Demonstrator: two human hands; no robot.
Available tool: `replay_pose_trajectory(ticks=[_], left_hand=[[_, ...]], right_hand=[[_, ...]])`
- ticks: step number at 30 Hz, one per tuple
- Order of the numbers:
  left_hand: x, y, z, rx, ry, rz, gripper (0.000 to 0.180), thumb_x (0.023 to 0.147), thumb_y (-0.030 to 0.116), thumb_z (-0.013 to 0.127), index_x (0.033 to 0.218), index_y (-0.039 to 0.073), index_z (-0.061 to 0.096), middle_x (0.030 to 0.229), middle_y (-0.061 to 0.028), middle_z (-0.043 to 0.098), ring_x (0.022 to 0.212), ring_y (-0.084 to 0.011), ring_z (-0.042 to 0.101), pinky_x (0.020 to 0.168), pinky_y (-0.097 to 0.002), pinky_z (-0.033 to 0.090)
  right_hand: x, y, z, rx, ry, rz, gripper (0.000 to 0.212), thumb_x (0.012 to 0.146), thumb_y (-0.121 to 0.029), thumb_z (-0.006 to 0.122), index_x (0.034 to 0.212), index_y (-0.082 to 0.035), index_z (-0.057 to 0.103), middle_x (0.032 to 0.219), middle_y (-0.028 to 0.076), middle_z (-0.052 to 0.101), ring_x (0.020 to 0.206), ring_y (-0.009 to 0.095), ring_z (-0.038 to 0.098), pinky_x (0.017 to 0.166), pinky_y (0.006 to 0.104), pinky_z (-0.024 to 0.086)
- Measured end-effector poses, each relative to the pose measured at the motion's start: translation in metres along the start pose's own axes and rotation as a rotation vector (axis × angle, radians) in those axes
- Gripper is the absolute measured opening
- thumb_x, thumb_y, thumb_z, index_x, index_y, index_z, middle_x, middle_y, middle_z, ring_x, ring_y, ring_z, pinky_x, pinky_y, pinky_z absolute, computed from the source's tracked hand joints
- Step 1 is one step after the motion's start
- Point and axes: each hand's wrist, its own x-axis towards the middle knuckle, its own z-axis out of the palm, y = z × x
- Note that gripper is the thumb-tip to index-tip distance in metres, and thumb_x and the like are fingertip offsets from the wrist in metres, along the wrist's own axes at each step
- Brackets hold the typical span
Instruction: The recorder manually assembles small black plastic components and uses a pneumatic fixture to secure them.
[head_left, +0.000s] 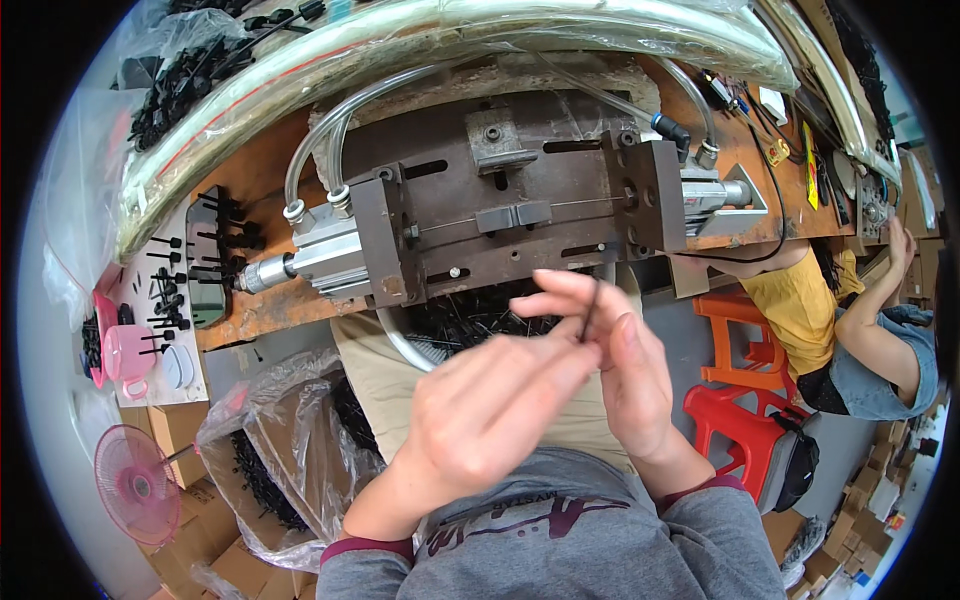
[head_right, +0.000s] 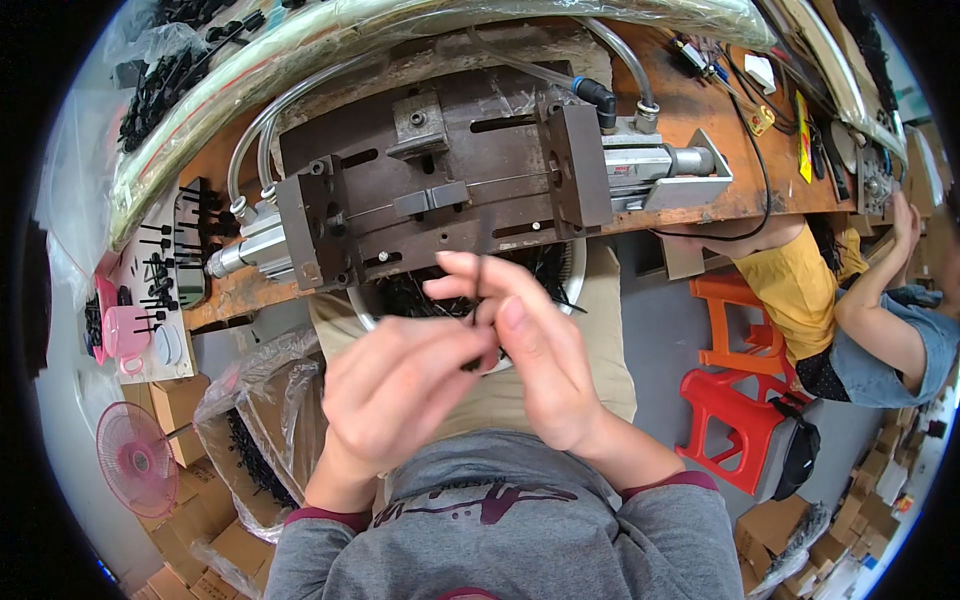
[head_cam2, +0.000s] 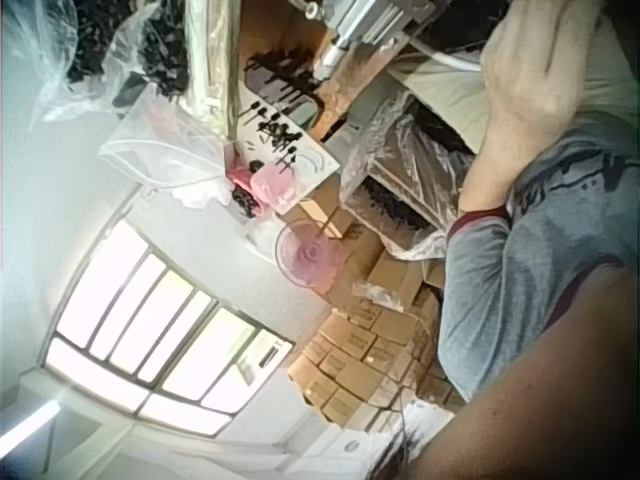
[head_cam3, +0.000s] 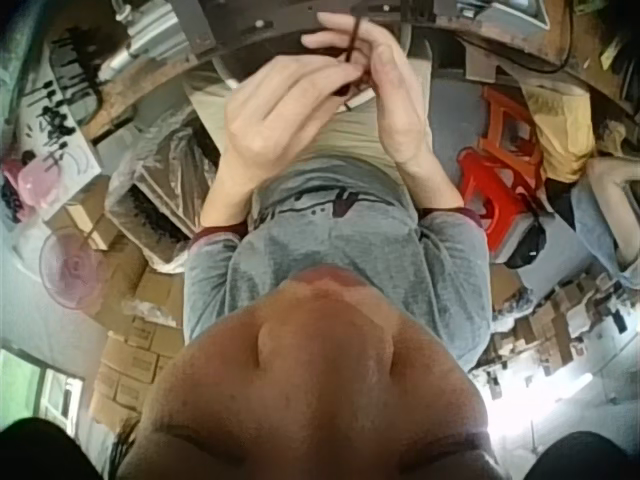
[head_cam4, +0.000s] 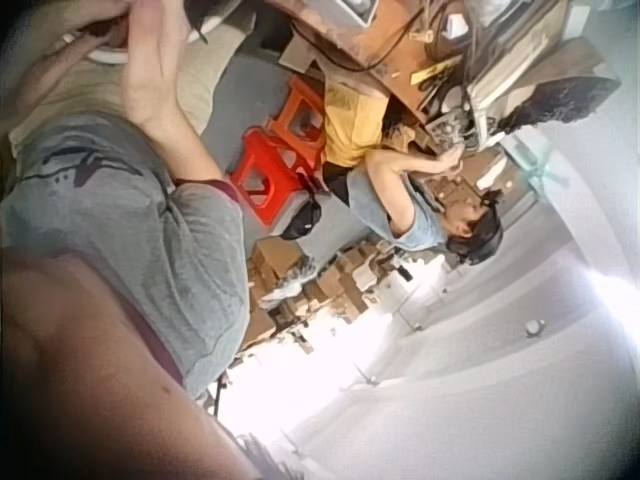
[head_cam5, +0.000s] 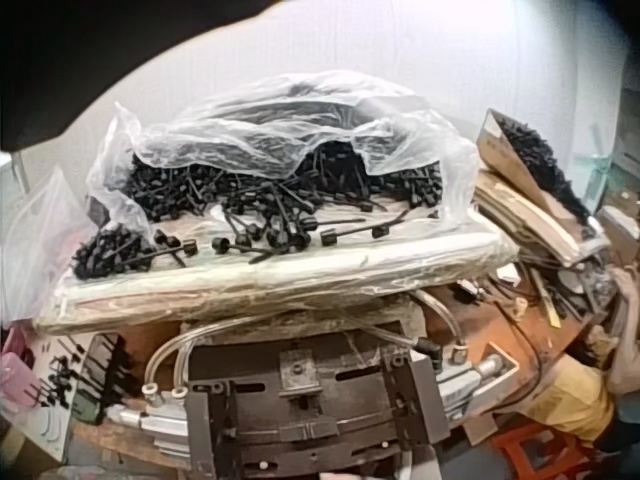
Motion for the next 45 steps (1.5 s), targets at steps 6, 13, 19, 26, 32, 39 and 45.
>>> replay_pose_trajectory(ticks=[6, 13, 19, 26, 32, 39, 45], left_hand=[[0.0, -0.022, 0.008, 0.255, 0.04, -0.147, 0.032, 0.064, 0.001, 0.08, 0.095, 0.002, 0.072, 0.107, -0.014, 0.068, 0.08, -0.0206, 0.066, 0.068, -0.0295, 0.054], [0.007, -0.025, 0.01, 0.509, -0.044, -0.102, 0.028, 0.067, 0.011, 0.08, 0.093, 0.004, 0.072, 0.12, -0.0103, 0.068, 0.067, -0.0168, 0.065, 0.063, -0.0284, 0.049], [0.018, -0.02, 0.012, 0.497, -0.057, -0.101, 0.028, 0.065, 0.011, 0.082, 0.091, 0.005, 0.072, 0.117, -0.009, 0.07, 0.058, -0.0172, 0.06, 0.057, -0.0267, 0.047], [0.016, -0.025, 0.012, 0.482, -0.028, -0.11, 0.025, 0.064, 0.011, 0.083, 0.087, 0.006, 0.074, 0.115, -0.0072, 0.07, 0.054, -0.0165, 0.057, 0.053, -0.026, 0.046], [0.017, -0.024, 0.006, 0.473, -0.078, -0.082, 0.026, 0.067, 0.01, 0.081, 0.09, 0.004, 0.073, 0.117, -0.0106, 0.069, 0.054, -0.0164, 0.058, 0.056, -0.0264, 0.047], [0.013, -0.02, -0.001, 0.398, -0.041, -0.079, 0.026, 0.064, 0.012, 0.083, 0.087, 0.007, 0.073, 0.114, -0.007, 0.071, 0.052, -0.0165, 0.055, 0.053, -0.026, 0.046], [-0.003, -0.009, -0.012, 0.268, -0.154, -0.084, 0.03, 0.063, 0.017, 0.084, 0.089, 0.007, 0.073, 0.115, -0.0068, 0.07, 0.057, -0.0163, 0.06, 0.054, -0.0266, 0.047]], right_hand=[[-0.01, 0.003, -0.009, -0.122, 0.073, -0.183, 0.027, 0.1, -0.015, 0.049, 0.118, 0.003, 0.057, 0.112, 0.013, 0.062, 0.08, 0.011, 0.056, 0.07, 0.0235, 0.044], [-0.017, -0.007, 0.009, -0.02, -0.194, -0.214, 0.021, 0.081, -0.002, 0.069, 0.101, 0.003, 0.067, 0.092, 0.013, 0.068, 0.069, 0.011, 0.059, 0.057, 0.0229, 0.045], [-0.027, -0.012, 0.074, 0.833, -1.022, 0.017, 0.015, 0.088, -0.008, 0.066, 0.102, -0.003, 0.065, 0.089, 0.006, 0.065, 0.077, 0.016, 0.062, 0.069, 0.0282, 0.049], [-0.049, 0.002, 0.145, 1.135, -1.359, 0.097, 0.014, 0.087, -0.007, 0.066, 0.1, -0.002, 0.065, 0.088, 0.006, 0.065, 0.076, 0.016, 0.062, 0.069, 0.0284, 0.049], [-0.054, 0.006, 0.152, 1.139, -1.402, 0.087, 0.013, 0.086, -0.006, 0.067, 0.098, -0.002, 0.066, 0.087, 0.007, 0.066, 0.076, 0.016, 0.062, 0.068, 0.0287, 0.05], [-0.051, 0.007, 0.154, 1.092, -1.432, 0.093, 0.011, 0.084, -0.005, 0.067, 0.095, -0.001, 0.066, 0.086, 0.007, 0.066, 0.076, 0.016, 0.062, 0.068, 0.0289, 0.05], [-0.044, 0.009, 0.146, 1.046, -1.434, 0.089, 0.01, 0.083, -0.004, 0.068, 0.093, -0.001, 0.066, 0.085, 0.007, 0.066, 0.076, 0.016, 0.063, 0.067, 0.0292, 0.05]])
